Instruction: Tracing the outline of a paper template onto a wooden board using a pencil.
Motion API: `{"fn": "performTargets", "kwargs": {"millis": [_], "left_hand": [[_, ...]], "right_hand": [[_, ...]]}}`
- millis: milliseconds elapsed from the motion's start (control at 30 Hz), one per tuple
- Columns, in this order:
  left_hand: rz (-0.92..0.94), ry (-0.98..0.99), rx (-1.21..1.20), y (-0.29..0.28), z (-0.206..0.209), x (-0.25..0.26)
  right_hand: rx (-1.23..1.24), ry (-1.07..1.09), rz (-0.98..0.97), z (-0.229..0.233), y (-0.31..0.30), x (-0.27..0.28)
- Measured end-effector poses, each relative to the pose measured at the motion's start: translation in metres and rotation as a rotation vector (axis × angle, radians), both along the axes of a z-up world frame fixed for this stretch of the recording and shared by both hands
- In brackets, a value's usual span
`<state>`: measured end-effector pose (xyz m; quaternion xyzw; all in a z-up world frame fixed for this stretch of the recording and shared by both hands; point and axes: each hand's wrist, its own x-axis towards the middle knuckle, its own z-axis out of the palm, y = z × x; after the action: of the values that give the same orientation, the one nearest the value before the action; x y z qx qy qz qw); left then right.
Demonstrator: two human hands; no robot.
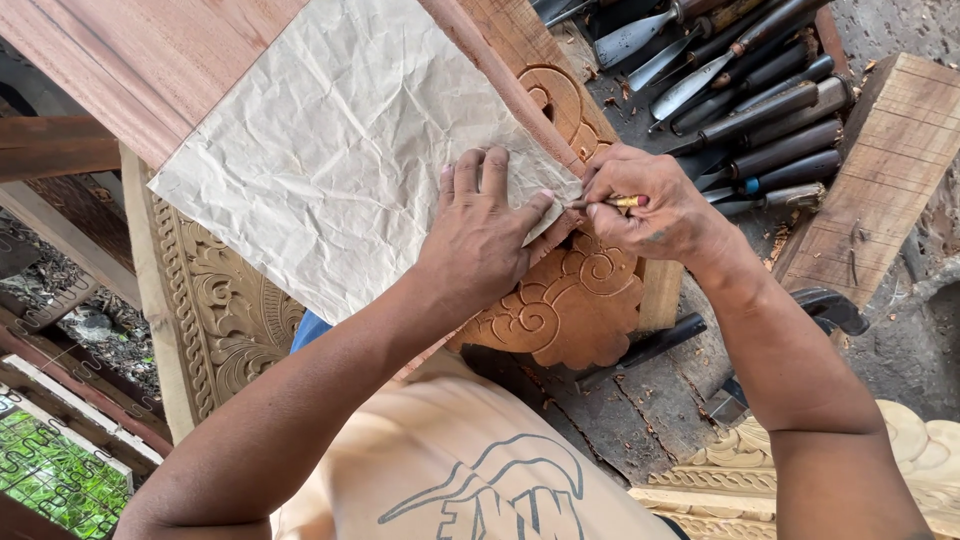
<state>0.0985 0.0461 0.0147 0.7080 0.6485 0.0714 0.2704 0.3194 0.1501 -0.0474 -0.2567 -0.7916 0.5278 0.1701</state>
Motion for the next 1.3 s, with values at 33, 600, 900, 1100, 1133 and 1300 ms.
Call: {"fn": "performTargets", "kwargs": {"millis": [33, 600, 900, 1100, 1133, 1300], "left_hand": [[-0.003, -0.001, 0.001, 0.001, -0.001, -0.001], [-0.033, -0.003, -0.022, 0.001, -0.002, -0.004], [-0.046, -0.006, -0.011, 0.001, -0.001, -0.004], [-0.043, -0.001, 0.006, 0.001, -0.003, -0.004], [-0.045, -0.002, 0.005, 0.0, -0.004, -0.003], [-0.063, 0.004, -0.01, 0.003, -0.002, -0.005]], "right_hand": [[0.001, -0.001, -0.003, 0.0, 0.0, 0.001], [-0.074, 0.019, 0.017, 0.01, -0.003, -0.007], [-0.013, 0.047, 0.037, 0.013, -0.003, -0.01], [-0.023, 0.053, 0.037, 0.007, -0.005, -0.008], [-0.024, 0.052, 0.035, 0.009, -0.006, -0.008], [-0.046, 0.049, 0.018, 0.011, -0.007, -0.008]]}}
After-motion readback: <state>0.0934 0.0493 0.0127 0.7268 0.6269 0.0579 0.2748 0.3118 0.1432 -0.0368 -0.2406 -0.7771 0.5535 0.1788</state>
